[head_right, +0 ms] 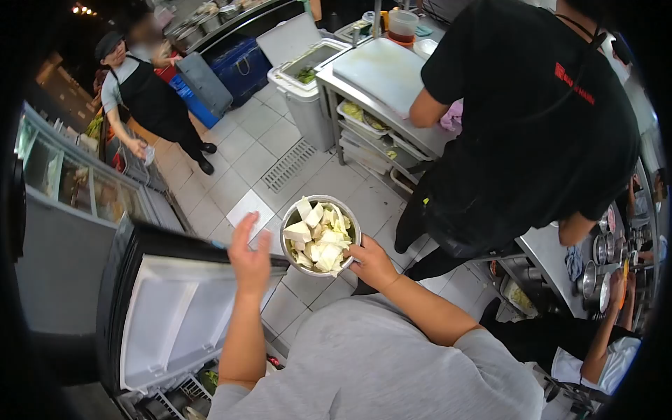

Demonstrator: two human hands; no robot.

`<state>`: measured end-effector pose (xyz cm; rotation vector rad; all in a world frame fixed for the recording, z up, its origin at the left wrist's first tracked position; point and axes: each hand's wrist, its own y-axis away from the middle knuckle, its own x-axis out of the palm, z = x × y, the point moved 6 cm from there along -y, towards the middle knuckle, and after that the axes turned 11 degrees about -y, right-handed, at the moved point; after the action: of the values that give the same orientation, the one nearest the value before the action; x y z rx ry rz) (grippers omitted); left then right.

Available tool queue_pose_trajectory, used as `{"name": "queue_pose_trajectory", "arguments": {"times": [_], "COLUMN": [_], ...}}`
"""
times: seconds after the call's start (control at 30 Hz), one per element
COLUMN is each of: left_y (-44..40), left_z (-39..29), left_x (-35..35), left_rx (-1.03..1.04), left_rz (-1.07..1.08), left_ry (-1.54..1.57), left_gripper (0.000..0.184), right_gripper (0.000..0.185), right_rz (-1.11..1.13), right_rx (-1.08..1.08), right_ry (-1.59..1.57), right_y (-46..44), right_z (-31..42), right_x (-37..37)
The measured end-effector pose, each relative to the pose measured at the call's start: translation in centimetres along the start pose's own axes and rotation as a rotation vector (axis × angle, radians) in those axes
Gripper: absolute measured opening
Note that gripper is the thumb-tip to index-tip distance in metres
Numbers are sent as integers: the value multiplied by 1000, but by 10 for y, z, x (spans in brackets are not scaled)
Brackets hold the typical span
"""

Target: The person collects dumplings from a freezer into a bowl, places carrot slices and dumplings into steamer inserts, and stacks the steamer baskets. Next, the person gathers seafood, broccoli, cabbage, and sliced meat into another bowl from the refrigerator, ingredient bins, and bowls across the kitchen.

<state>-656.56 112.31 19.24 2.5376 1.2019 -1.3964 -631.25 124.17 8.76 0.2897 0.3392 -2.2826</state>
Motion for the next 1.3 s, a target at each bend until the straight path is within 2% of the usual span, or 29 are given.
{"name": "queue_pose_trajectory", "arguments": {"times": [0.07,0.13,0.2,0.27,0.3,0.33,0.4,0.47,0.5,0.57,0.6,0.67,0.7,0.77,0.83,0.9,0.97,1.03,1.07,1.1,1.13,1.17,1.2,1.23,1.3], "left_y": [-35,-52,-10,38,47,51,82,119,146,155,158,128,122,95,93,135,161,168,176,172,188,171,184,158,130], "left_z": [47,114,207,235,234,230,266,304,325,351,366,395,392,389,392,465,504,524,527,534,548,542,560,564,587], "left_x": [31,82,121,130,137,147,167,199,205,207,206,202,198,184,182,203,203,184,168,167,149,129,122,89,68], "left_rx": [-117,-99,-284,-453,-451,-573,-730,-796,-968,-713,-716,-614,-613,-606,-611,-835,-884,-689,-887,-448,-993,-657,-966,-1051,-1106], "left_rz": [43,146,608,1443,1498,1493,1608,1898,1849,1757,1749,1147,1136,840,866,888,873,958,1034,1120,1232,1028,1450,1381,1242], "left_ry": [-122,-580,-1124,-1314,-1378,-1305,-1078,-919,-745,-805,-807,-736,-726,-545,-451,-219,-184,-209,-210,-291,-135,-31,-71,-189,-271], "left_gripper": [40,44,55,68,74,77,72,63,57,54,54,49,49,47,48,52,47,44,42,40,40,43,41,39,38], "right_gripper": [29,30,33,32,31,31,28,28,27,27,27,26,26,25,25,25,25,25,25,25,26,26,28,28,27], "right_rz": [-46,-64,-91,-79,-80,-68,-119,-117,-125,-147,-156,-174,-172,-216,-223,-246,-257,-253,-249,-266,-255,-244,-253,-268,-260], "right_rx": [23,38,48,56,74,58,106,132,156,153,195,197,186,147,112,135,130,76,88,78,91,101,103,120,142], "right_ry": [30,19,32,44,63,58,-9,-10,-1,31,37,109,117,130,136,136,123,162,168,180,158,138,123,113,78], "right_y": [0,-5,-10,-10,-10,-13,-6,-2,-4,-4,-4,-9,-19,-45,-80,-118,-155,-201,-221,-243,-267,-291,-314,-351,-403], "right_z": [-26,-48,-60,-70,-74,-77,-77,-80,-82,-78,-81,-82,-82,-85,-91,-94,-103,-102,-102,-101,-103,-105,-105,-99,-93], "right_x": [-18,-44,-64,-77,-80,-85,-87,-86,-86,-75,-74,-72,-73,-72,-72,-64,-48,-32,-24,-16,-6,4,14,14,33]}}
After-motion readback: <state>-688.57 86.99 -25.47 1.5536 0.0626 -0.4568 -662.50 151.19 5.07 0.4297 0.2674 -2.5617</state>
